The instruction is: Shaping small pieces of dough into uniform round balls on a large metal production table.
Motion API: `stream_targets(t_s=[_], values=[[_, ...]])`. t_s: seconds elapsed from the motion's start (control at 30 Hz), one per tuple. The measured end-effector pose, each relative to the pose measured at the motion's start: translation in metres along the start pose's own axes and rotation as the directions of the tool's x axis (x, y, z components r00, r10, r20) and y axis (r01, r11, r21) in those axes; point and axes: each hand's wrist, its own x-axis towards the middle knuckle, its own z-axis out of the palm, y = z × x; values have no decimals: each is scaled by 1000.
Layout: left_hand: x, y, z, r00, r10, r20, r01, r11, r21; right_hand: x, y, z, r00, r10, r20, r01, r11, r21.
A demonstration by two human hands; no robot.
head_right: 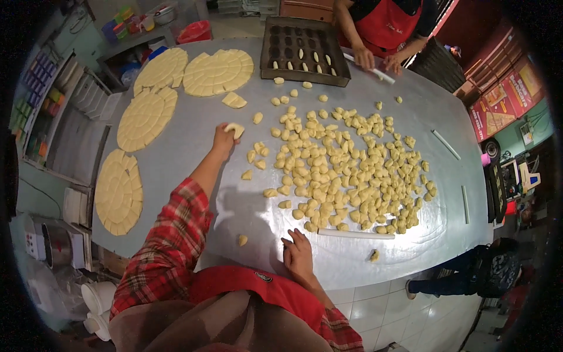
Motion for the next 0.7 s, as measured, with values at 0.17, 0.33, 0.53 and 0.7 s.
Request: stream_targets(t_s=[0.17, 0.33, 0.53, 0.7], values=[[-124, 48, -69, 836, -139, 530, 101, 990, 100, 12, -5, -6, 992, -125, -19, 126, 989, 78], [-248, 105, -110, 678, -282, 679, 98, 950, 296, 82, -109, -45, 868, -483, 115, 478, 876, 66], [-310, 113, -142, 454, -288, 843, -235, 874, 426, 55, -140, -30, 832, -496, 249, 492, 867, 83], [-336, 97, -150, 497, -227, 838, -367, 819, 440, 28, -130, -32, 840, -367, 399, 392, 920, 19]])
